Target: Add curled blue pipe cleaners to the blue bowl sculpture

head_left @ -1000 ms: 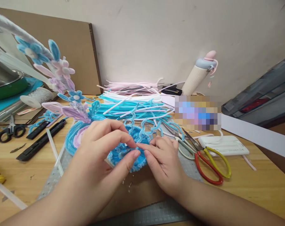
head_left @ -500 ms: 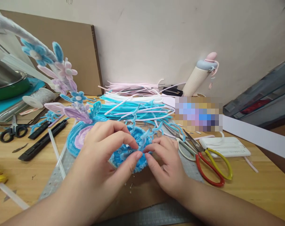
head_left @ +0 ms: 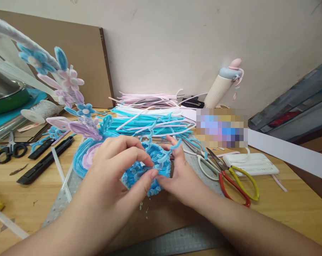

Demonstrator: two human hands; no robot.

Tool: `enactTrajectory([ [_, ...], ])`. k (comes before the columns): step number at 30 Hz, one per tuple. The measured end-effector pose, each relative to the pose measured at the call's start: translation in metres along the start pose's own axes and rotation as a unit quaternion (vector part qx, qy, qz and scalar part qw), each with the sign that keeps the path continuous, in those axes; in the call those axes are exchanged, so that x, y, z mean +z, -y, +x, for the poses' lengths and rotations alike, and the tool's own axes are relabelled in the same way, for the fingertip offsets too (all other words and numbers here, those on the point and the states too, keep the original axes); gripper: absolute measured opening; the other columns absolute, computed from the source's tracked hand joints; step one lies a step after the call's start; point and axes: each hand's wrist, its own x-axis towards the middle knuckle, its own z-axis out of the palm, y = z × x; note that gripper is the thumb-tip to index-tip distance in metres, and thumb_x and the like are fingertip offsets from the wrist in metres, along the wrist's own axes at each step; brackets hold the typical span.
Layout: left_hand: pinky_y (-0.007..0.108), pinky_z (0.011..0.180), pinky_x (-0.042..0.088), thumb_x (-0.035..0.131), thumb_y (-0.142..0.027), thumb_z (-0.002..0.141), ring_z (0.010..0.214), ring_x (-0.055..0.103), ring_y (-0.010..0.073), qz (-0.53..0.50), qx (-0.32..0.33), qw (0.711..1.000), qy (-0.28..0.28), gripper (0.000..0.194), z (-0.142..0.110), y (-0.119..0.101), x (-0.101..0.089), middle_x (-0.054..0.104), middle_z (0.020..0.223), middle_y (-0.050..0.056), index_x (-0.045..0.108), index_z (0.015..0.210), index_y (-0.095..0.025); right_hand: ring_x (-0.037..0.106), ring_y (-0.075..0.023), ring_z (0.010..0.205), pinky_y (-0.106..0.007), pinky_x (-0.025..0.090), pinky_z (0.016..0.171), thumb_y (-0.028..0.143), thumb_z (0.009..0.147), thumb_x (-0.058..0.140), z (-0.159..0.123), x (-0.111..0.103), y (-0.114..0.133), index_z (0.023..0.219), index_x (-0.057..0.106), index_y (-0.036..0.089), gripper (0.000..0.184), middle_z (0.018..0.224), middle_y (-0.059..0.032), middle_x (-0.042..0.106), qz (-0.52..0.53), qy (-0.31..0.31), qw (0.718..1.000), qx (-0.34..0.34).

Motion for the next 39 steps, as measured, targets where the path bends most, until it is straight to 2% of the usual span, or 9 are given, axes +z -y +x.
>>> enactTrajectory([
  [4, 0.035, 0.081, 0.040, 0.056, -0.020, 0.087, 0.098, 0.053, 0.0194, 0.001, 0.005, 1.000, -0.001, 0.008, -0.001, 0.001, 0.000, 0.054, 0.100, 0.000, 0.060, 0.085, -0.027, 0.038, -0.0313, 0.137, -0.053, 0.036, 0.109, 0.021, 0.070, 0.070, 0.007, 0.001, 0.000, 0.151, 0.010, 0.024, 0.101, 0.146, -0.0164, 0.037, -0.016, 0.027, 0.999, -0.010],
  [9, 0.034, 0.081, 0.040, 0.055, -0.020, 0.087, 0.097, 0.052, 0.0189, -0.003, 0.006, 1.000, 0.004, 0.008, -0.001, 0.000, 0.001, 0.054, 0.099, 0.000, 0.059, 0.084, -0.027, 0.034, -0.0316, 0.140, -0.051, 0.030, 0.114, 0.019, 0.070, 0.067, 0.009, 0.003, 0.001, 0.147, 0.030, 0.026, 0.086, 0.151, -0.0120, 0.034, -0.079, 0.023, 0.997, -0.006],
  [14, 0.035, 0.081, 0.041, 0.055, -0.020, 0.087, 0.096, 0.053, 0.0189, -0.002, 0.009, 1.000, -0.003, 0.009, -0.001, -0.001, -0.001, 0.055, 0.098, 0.000, 0.060, 0.083, -0.026, 0.047, -0.0291, 0.131, -0.048, 0.032, 0.113, 0.020, 0.073, 0.065, 0.011, 0.005, 0.002, 0.149, 0.028, 0.024, 0.084, 0.140, -0.0117, 0.049, -0.062, 0.004, 0.998, 0.002],
  [19, 0.036, 0.082, 0.041, 0.056, -0.020, 0.087, 0.097, 0.053, 0.0200, -0.004, 0.006, 1.000, 0.001, 0.008, 0.000, 0.000, -0.001, 0.056, 0.098, 0.001, 0.061, 0.083, -0.025, 0.045, -0.0309, 0.133, -0.050, 0.035, 0.111, 0.019, 0.073, 0.064, 0.012, 0.006, 0.002, 0.148, 0.028, 0.024, 0.084, 0.146, -0.0127, 0.043, -0.063, -0.001, 0.998, 0.008],
  [23, 0.036, 0.082, 0.041, 0.056, -0.020, 0.086, 0.096, 0.053, 0.0200, -0.004, 0.005, 1.000, 0.003, 0.008, -0.001, 0.000, 0.000, 0.057, 0.097, 0.001, 0.061, 0.082, -0.025, 0.049, -0.0308, 0.128, -0.050, 0.038, 0.107, 0.016, 0.073, 0.062, 0.011, 0.007, 0.002, 0.149, 0.026, 0.024, 0.084, 0.144, -0.0135, 0.045, -0.053, 0.003, 0.998, 0.020],
  [31, 0.037, 0.082, 0.041, 0.056, -0.019, 0.086, 0.098, 0.053, 0.0205, -0.006, 0.007, 1.000, 0.004, 0.008, 0.000, 0.001, 0.000, 0.057, 0.098, 0.000, 0.060, 0.083, -0.025, 0.043, -0.0303, 0.134, -0.049, 0.039, 0.108, 0.017, 0.070, 0.064, 0.010, 0.008, 0.001, 0.149, 0.023, 0.022, 0.089, 0.147, -0.0143, 0.043, -0.018, 0.003, 1.000, 0.013],
  [35, 0.037, 0.083, 0.041, 0.057, -0.018, 0.086, 0.099, 0.052, 0.0203, -0.009, 0.003, 1.000, 0.008, 0.009, 0.001, 0.001, 0.000, 0.056, 0.100, 0.000, 0.060, 0.085, -0.026, 0.041, -0.0289, 0.137, -0.048, 0.040, 0.108, 0.025, 0.073, 0.067, 0.005, 0.001, 0.006, 0.151, 0.018, 0.024, 0.092, 0.150, -0.0132, 0.039, 0.011, 0.045, 0.998, 0.044],
  [37, 0.037, 0.084, 0.041, 0.057, -0.018, 0.086, 0.100, 0.052, 0.0201, -0.009, 0.001, 1.000, 0.007, 0.009, 0.000, 0.002, 0.000, 0.056, 0.100, 0.000, 0.060, 0.085, -0.027, 0.036, -0.0299, 0.140, -0.051, 0.037, 0.111, 0.030, 0.076, 0.067, 0.001, -0.007, 0.008, 0.150, 0.023, 0.023, 0.086, 0.152, -0.0135, 0.037, -0.016, 0.065, 0.997, 0.046],
  [39, 0.036, 0.083, 0.041, 0.058, -0.018, 0.085, 0.099, 0.052, 0.0200, -0.010, 0.001, 1.000, 0.004, 0.009, -0.001, 0.002, 0.000, 0.056, 0.100, -0.001, 0.060, 0.085, -0.027, 0.033, -0.0328, 0.142, -0.056, 0.033, 0.112, 0.034, 0.079, 0.066, -0.005, -0.018, 0.009, 0.146, 0.034, 0.021, 0.076, 0.148, -0.0141, 0.042, -0.084, 0.076, 0.993, 0.021],
])
